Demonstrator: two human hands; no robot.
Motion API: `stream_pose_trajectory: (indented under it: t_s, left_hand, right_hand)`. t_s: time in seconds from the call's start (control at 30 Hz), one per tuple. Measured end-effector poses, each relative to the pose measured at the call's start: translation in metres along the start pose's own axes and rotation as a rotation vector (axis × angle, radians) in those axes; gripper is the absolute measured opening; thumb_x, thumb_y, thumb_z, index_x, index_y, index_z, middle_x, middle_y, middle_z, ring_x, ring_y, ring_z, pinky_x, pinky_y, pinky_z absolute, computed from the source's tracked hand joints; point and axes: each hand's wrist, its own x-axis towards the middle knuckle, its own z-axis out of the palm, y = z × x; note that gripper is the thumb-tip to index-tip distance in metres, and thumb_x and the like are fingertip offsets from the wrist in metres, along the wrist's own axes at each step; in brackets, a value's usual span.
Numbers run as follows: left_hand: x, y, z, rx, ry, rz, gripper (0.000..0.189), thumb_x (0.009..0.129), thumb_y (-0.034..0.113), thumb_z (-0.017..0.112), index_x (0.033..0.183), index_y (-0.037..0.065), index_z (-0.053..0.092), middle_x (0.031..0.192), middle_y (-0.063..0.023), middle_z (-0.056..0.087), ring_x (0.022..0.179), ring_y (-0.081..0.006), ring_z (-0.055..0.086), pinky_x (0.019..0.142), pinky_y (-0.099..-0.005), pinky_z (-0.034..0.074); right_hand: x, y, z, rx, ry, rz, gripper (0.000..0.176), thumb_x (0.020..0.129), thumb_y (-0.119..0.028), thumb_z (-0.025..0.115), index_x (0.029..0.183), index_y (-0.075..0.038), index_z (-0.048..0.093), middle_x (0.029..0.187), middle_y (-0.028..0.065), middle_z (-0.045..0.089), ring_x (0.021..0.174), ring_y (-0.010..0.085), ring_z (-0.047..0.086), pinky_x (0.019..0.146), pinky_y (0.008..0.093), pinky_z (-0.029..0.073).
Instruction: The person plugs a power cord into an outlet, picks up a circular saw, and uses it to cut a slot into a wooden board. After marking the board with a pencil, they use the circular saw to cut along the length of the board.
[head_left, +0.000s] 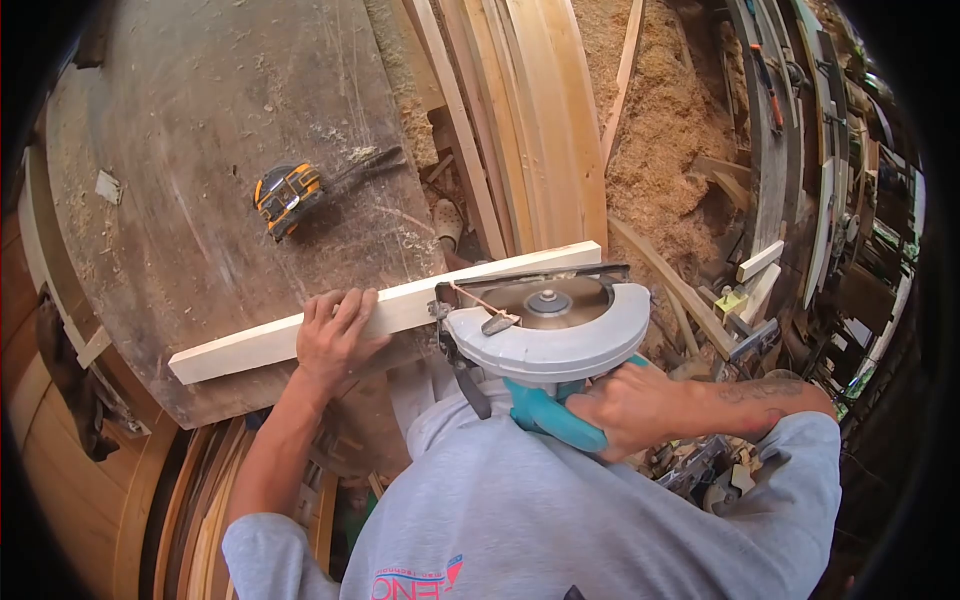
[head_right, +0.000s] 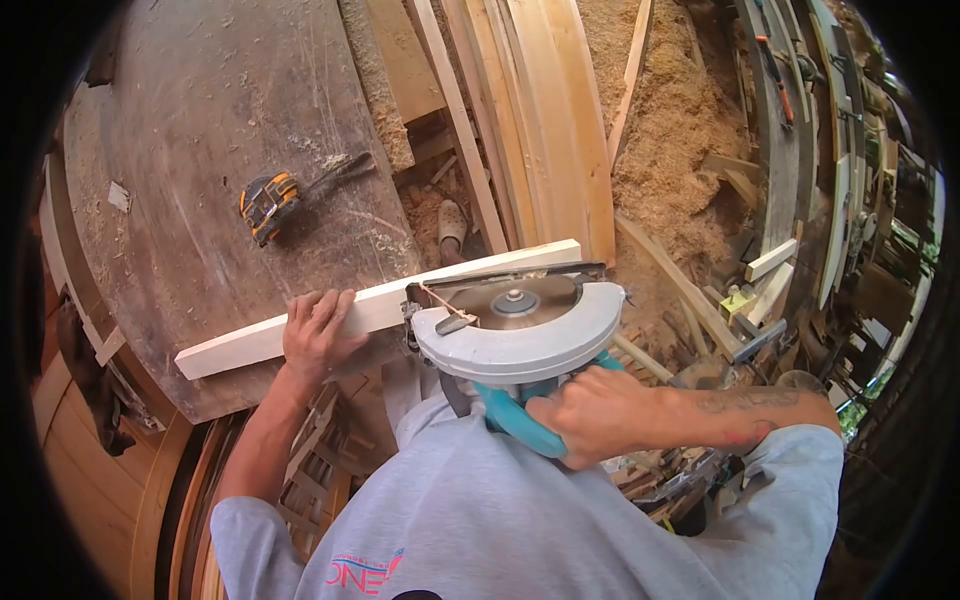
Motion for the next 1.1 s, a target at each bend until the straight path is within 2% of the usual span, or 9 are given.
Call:
stream_pose_trajectory:
  t_s: [0.5,0.57,0.87,0.97,1.1]
  left_hand:
    - [0.001,0.000,-0.001,-0.004,-0.001,0.005,0.081,0.050,0.027,0.088,0.125,0.006,0.065,0.117,-0.0069,0.061,0.101,-0.0270,0.059,0.087,-0.0405,0.046]
    - [0.001,0.000,-0.002,0.025,-0.015,0.006,0.075,0.056,0.031,0.086,0.123,0.007,0.065,0.115,-0.0050,0.060,0.101,-0.0250,0.059,0.087,-0.0400,0.047]
    - [0.003,0.000,-0.005,-0.014,-0.029,0.004,0.073,0.060,0.032,0.085,0.124,0.005,0.064,0.115,-0.0053,0.060,0.101,-0.0249,0.058,0.089,-0.0401,0.047]
    - [0.000,-0.002,-0.001,-0.027,-0.019,0.011,0.078,0.054,0.029,0.086,0.126,0.004,0.065,0.116,-0.0079,0.062,0.102,-0.0279,0.058,0.088,-0.0416,0.045]
    - [-0.001,-0.001,-0.001,0.008,-0.008,0.019,0.078,0.054,0.029,0.086,0.125,0.005,0.065,0.116,-0.0074,0.062,0.102,-0.0276,0.058,0.088,-0.0415,0.045]
  right_hand:
    - [0.000,0.005,0.001,0.006,-0.002,-0.006,0.020,0.072,-0.018,0.065,0.083,-0.003,0.059,0.054,0.0193,0.060,0.050,0.0399,0.063,0.049,0.0514,0.051]
    - [0.000,0.006,0.000,0.008,-0.008,-0.007,0.020,0.072,-0.017,0.065,0.083,-0.003,0.059,0.054,0.0193,0.060,0.050,0.0397,0.063,0.049,0.0514,0.051]
    - [0.000,0.008,-0.001,0.022,-0.005,-0.032,0.020,0.072,-0.017,0.065,0.084,-0.003,0.059,0.054,0.0201,0.060,0.050,0.0397,0.063,0.050,0.0508,0.052]
    - [0.001,0.007,-0.005,0.024,-0.043,-0.021,0.019,0.073,-0.018,0.064,0.084,-0.003,0.059,0.055,0.0203,0.060,0.051,0.0405,0.063,0.051,0.0516,0.052]
    - [0.001,0.001,-0.005,0.036,-0.028,0.008,0.018,0.075,-0.018,0.064,0.083,-0.003,0.058,0.056,0.0210,0.061,0.051,0.0423,0.062,0.052,0.0532,0.051]
